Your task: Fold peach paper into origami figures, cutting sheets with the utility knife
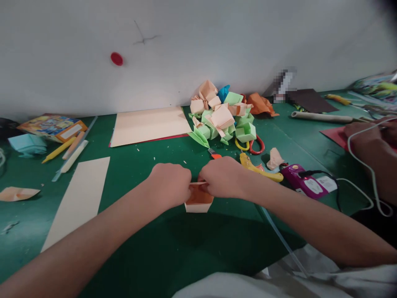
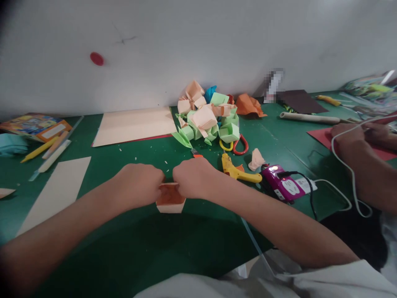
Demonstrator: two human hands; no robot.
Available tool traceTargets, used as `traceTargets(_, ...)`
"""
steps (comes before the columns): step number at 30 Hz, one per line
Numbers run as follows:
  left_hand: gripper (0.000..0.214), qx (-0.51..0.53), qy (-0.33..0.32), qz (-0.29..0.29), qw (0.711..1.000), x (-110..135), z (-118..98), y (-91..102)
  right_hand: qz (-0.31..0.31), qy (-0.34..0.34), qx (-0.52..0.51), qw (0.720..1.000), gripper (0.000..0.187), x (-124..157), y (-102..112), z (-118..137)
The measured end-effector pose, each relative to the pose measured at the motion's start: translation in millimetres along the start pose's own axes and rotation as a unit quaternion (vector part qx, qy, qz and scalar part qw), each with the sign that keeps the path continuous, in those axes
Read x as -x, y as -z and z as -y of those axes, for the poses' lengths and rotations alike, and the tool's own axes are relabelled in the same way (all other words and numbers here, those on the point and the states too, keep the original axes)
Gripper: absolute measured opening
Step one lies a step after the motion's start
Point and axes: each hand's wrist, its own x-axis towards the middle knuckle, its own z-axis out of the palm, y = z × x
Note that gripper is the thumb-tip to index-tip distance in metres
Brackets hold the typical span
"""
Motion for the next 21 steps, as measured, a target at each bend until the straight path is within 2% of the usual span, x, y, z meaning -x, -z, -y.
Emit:
traceTargets(1,0.03,-0.019,0.004,0.022,1.0,1,0,6.4,-0.007,-0.003,-0.016,1.0,0.021,1,0,-3)
traceTargets(2,0.027,-0.067,0.014,0.07,0.995,2,-1,12.2,-0.015,-0.007,-0.033,0.999,0.022,3,-1,-6)
traceTargets(4,0.034,-0.103,0.028,0.095,0.99,4,0,21.1,-0.038,-0.013,-0.066,0.997,0.026,8,-3,-13)
traceTargets(6,0.046,-0.086,0.036,0.056,0.994,9,4,25.7,-0.079,-0.012,-0.098,0.992,0.034,15,-5,-21)
traceTargets(8,0.049,-0.045,0.03,-0.018,0.998,18,7,26.1,-0.133,-0.001,-0.131,0.982,0.04,25,-6,-28)
traceTargets(11,0.04,-0.005,-0.04,-0.108,0.993,38,9,20.6,-0.202,0.06,-0.154,0.965,0.035,42,-8,-29)
traceTargets(13,0.034,-0.01,-0.11,-0.101,0.989,53,5,13.7,-0.21,0.095,-0.14,0.963,0.03,52,-13,-22)
traceTargets(15,0.031,-0.032,-0.141,-0.087,0.986,64,-2,5.2,-0.22,0.099,-0.115,0.964,0.026,58,-22,-10)
traceTargets(17,0.03,-0.045,-0.153,-0.059,0.985,68,-11,-3.6,-0.219,0.097,-0.095,0.966,0.023,59,-33,1)
traceTargets(21,0.026,-0.053,-0.134,-0.023,0.989,63,-21,-16.6,-0.216,0.086,-0.071,0.97,0.019,50,-53,14)
